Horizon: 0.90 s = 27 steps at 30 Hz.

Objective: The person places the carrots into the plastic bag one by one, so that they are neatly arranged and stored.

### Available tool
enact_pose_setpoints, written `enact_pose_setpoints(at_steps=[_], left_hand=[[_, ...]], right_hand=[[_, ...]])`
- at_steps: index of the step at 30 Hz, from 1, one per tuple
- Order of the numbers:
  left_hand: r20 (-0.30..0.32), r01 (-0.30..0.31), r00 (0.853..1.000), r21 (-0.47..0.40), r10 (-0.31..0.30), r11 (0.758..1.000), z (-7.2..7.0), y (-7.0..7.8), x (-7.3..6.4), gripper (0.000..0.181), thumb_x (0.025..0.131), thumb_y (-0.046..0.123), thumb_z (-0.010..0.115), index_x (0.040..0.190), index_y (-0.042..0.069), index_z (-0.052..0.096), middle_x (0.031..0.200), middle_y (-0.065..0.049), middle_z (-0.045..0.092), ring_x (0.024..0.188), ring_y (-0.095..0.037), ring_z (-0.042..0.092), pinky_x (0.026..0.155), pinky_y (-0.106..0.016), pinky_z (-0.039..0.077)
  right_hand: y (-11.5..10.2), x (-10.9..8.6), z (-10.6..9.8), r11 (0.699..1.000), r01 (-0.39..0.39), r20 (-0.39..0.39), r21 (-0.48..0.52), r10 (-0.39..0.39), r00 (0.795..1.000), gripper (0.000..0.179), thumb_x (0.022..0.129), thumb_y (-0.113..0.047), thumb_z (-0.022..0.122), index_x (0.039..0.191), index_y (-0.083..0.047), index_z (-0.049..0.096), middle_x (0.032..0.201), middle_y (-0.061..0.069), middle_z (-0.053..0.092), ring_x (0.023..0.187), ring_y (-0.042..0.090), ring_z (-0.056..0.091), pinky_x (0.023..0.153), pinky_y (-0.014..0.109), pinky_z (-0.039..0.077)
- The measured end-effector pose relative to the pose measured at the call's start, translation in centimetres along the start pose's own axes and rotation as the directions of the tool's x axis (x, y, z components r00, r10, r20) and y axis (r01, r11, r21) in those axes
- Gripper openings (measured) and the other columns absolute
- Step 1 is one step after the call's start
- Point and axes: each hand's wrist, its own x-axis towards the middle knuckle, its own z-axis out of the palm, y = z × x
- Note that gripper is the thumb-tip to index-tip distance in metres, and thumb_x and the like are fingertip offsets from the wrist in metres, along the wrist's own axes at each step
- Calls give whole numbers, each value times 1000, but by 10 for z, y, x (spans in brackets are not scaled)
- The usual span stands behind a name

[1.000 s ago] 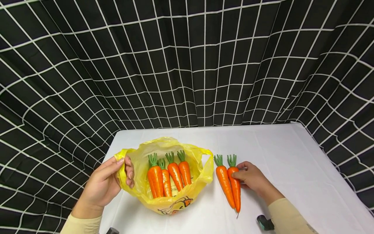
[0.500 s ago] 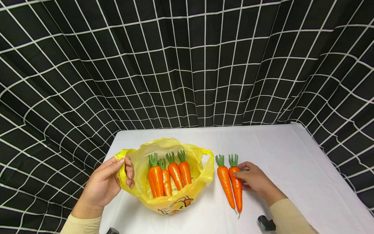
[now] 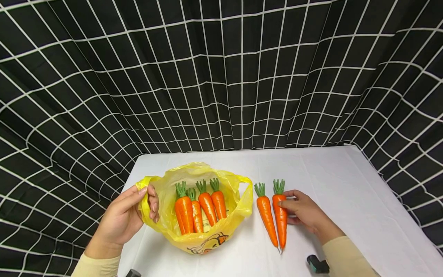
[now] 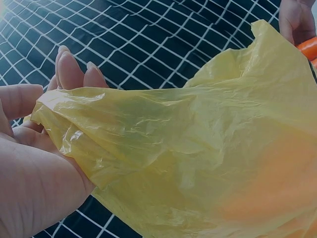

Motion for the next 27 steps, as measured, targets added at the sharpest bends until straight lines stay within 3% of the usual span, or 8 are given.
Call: enact_pose_setpoints(at_steps=[13, 27], left_hand=[[3, -3, 1000, -11, 3, 1000, -1, 0, 0, 32, 119, 6, 30, 116, 4, 62, 96, -8, 65, 83, -17, 65, 75, -27, 60], [0, -6, 1000, -6, 6, 1000, -1, 1, 0, 31, 119, 7, 31, 117, 5, 62, 96, -8, 65, 84, -17, 65, 74, -27, 60]], right_hand=[[-7, -3, -4, 998, 65, 1, 10, -65, 998, 66, 103, -21, 70, 153, 8, 37, 131, 26, 57, 101, 34, 68, 83, 46, 66], [-30, -11, -6, 993, 113, 19, 38, -114, 993, 65, 106, -19, 67, 155, 9, 35, 133, 28, 55, 104, 35, 69, 86, 46, 65]])
